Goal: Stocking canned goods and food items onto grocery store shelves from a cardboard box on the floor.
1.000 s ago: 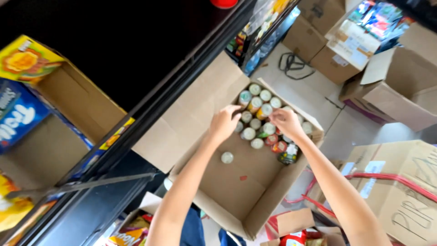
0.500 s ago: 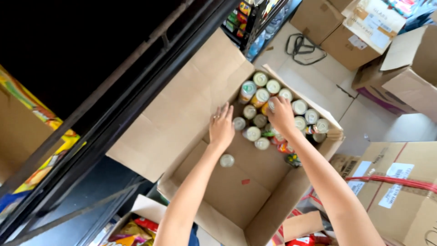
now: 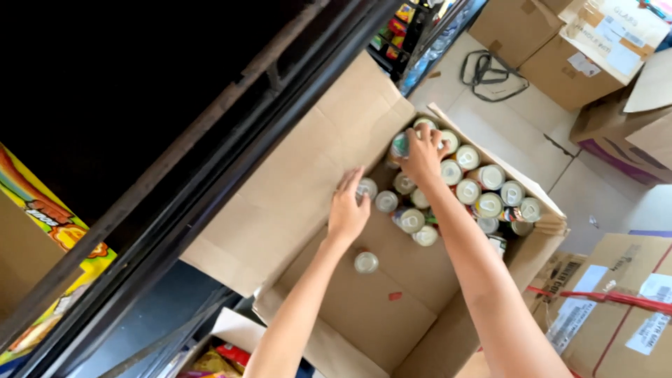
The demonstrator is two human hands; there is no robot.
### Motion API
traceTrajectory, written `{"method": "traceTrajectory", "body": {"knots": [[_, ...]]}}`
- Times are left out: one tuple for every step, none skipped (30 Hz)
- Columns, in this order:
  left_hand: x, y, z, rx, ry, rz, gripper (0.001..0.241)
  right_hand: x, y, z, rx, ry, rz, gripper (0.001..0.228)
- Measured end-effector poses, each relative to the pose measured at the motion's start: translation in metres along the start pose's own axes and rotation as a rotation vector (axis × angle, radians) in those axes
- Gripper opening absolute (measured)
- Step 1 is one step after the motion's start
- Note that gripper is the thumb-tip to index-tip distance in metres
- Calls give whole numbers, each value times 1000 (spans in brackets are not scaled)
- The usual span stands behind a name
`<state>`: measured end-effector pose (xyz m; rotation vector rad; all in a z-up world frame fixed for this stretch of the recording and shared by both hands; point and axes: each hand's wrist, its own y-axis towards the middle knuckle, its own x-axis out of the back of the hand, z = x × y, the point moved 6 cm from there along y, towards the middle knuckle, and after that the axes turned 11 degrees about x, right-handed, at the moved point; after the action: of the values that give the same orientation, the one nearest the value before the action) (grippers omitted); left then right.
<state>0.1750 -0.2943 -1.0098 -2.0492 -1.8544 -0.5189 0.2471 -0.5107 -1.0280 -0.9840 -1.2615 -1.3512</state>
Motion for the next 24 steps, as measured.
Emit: {"method": "traceTrajectory", "body": {"knots": [[3, 2, -1, 3, 0, -5, 61, 1, 2, 1, 6, 1, 1, 81], [5, 3, -2, 12, -49, 2, 59, 4, 1, 1, -1, 59, -31, 78], [7, 4, -3, 22, -97, 10, 58, 7, -1, 0, -7, 117, -63, 75], [9, 5, -7, 28, -101, 13, 58, 15, -3, -4, -9, 114, -55, 75], [11, 6, -14, 4, -131, 25, 61, 27, -4, -4, 62, 236, -128, 74], [14, 7, -21, -23, -163, 35, 64, 41, -4, -5, 134, 357, -203, 74], [16, 6, -29, -20, -168, 38, 64, 66, -3, -4, 133, 353, -198, 74], [20, 8, -40, -62, -205, 41, 69, 85, 4, 4, 227, 489, -87, 71], [24, 10, -51, -105, -242, 44, 74, 106, 9, 13, 321, 624, 26, 68], [32, 13, -64, -106, -243, 39, 74, 121, 11, 18, 326, 622, 26, 68], [35, 17, -75, -61, -318, 118, 75, 123, 10, 29, 302, 933, 252, 69], [37, 19, -85, -15, -392, 202, 78, 128, 3, 41, 262, 1239, 486, 71], [35, 22, -81, -15, -393, 203, 78, 127, 4, 45, 262, 1238, 486, 71], [24, 23, -75, 57, -494, 340, 72, 126, 0, 53, 275, 1373, 578, 68], [13, 22, -69, 128, -594, 478, 66, 126, -4, 60, 287, 1508, 671, 65], [9, 21, -64, 129, -595, 481, 66, 123, -3, 58, 284, 1508, 670, 65], [3, 18, -57, 192, -698, 520, 58, 118, -1, 51, 85, 1651, 636, 54], [-2, 19, -50, 251, -800, 554, 51, 112, 3, 45, -113, 1783, 596, 47], [-1, 18, -49, 247, -800, 552, 51, 69, 7, 30, -109, 1781, 595, 47], [-1, 18, -44, 323, -878, 527, 45, 25, 15, 0, -173, 1451, 409, 40], [-1, 18, -38, 399, -955, 501, 41, -13, 22, -30, -231, 1114, 232, 34], [-2, 18, -34, 399, -953, 499, 41, -35, 22, -30, -230, 1116, 232, 34], [-4, 18, -30, 422, -1007, 509, 40, -55, 23, -31, -117, 751, 276, 30], [-6, 18, -25, 447, -1060, 520, 42, -75, 25, -30, -9, 386, 311, 27]]}}
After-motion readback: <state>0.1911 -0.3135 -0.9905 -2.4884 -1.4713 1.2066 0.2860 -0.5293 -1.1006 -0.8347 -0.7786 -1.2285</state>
